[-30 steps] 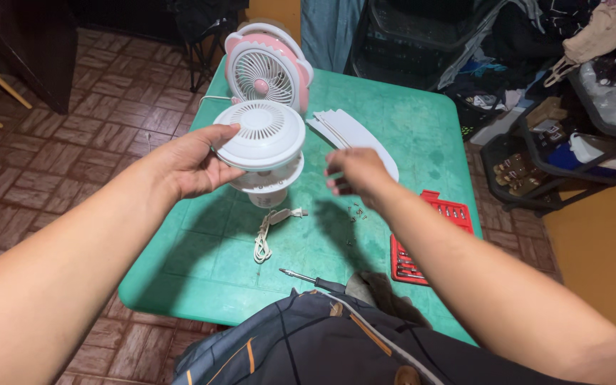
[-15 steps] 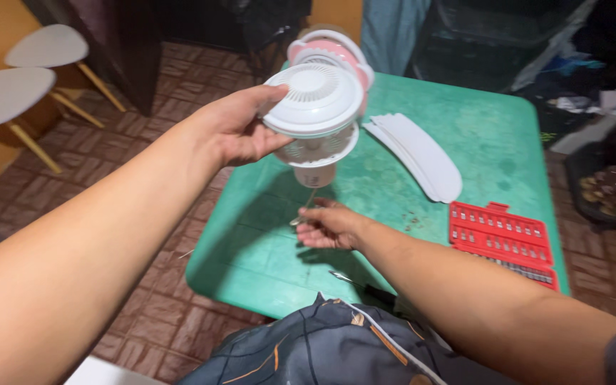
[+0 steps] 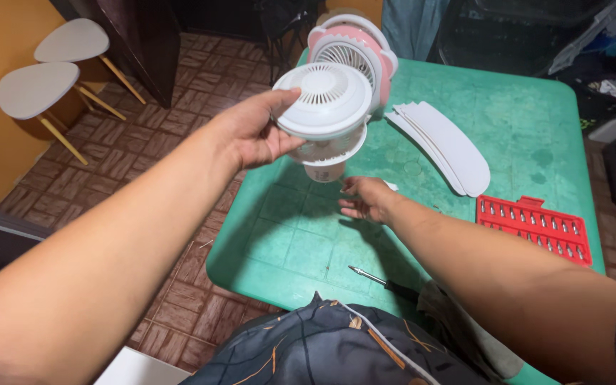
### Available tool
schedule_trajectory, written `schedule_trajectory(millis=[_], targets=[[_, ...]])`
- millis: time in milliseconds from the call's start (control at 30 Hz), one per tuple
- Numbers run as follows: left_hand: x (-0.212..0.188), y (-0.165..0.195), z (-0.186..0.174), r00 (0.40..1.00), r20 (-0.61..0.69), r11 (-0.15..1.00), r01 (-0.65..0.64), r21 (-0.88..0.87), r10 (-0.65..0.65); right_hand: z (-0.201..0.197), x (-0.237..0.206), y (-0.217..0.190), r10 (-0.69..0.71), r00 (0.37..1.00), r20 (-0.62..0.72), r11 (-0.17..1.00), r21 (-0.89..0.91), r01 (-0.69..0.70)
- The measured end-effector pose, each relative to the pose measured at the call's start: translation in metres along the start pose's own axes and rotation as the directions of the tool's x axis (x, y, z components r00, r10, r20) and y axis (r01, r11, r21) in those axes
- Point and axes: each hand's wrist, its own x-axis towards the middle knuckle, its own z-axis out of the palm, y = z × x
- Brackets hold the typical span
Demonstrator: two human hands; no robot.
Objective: The person disassembles a small white desk fan on a green table, separating the front grille and rear cover from the motor housing and setting the blade guard aside. They handle the fan body, align the covers, and work on fasteners near the base with a screwdriver from a red socket kit.
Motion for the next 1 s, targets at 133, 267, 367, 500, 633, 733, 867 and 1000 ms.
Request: schedule_trajectory(millis=[133,267,367,500,633,733,867,1000], targets=[[0.001,-0.022,-0.012,0.999,0.016,0.999,0.037,-0.004,-0.037,-0.006,-0.012,0.001,0.039,0.999,-0.035,0.998,0.059,-0.037],[-0.006,-0.038,-0.018,0.997,0.015,0.997,0.072,-0.001,-0.072,-0.013,-0.022,-0.008,0.061,0.996,-0.060,0.998,0.034,-0.059],[-0.011,-0.052,-0.019,0.996,0.004,0.996,0.091,-0.019,-0.091,-0.020,-0.021,-0.013,0.090,0.995,-0.052,0.995,0.042,-0.088],[-0.019,-0.070,-0.017,0.996,-0.024,0.996,0.085,-0.012,-0.085,-0.027,-0.021,-0.014,0.044,0.999,-0.033,0.998,0.050,-0.042],[-0.024,-0.080,-0.012,0.997,-0.004,0.997,0.075,-0.029,-0.076,-0.034,-0.028,-0.009,-0.088,0.980,-0.177,0.988,0.109,0.109],[-0.023,-0.083,-0.009,0.997,-0.021,0.997,0.069,-0.046,-0.070,-0.038,-0.044,-0.010,-0.182,0.943,-0.279,0.977,0.054,0.205],[-0.012,-0.086,-0.013,0.997,0.002,0.996,0.071,-0.062,-0.071,-0.045,-0.058,-0.027,-0.325,0.903,-0.281,0.939,0.020,0.345],[0.002,-0.082,-0.016,0.995,-0.004,0.992,0.097,-0.079,-0.097,-0.049,-0.073,-0.065,-0.382,0.887,-0.261,0.923,-0.054,0.381]])
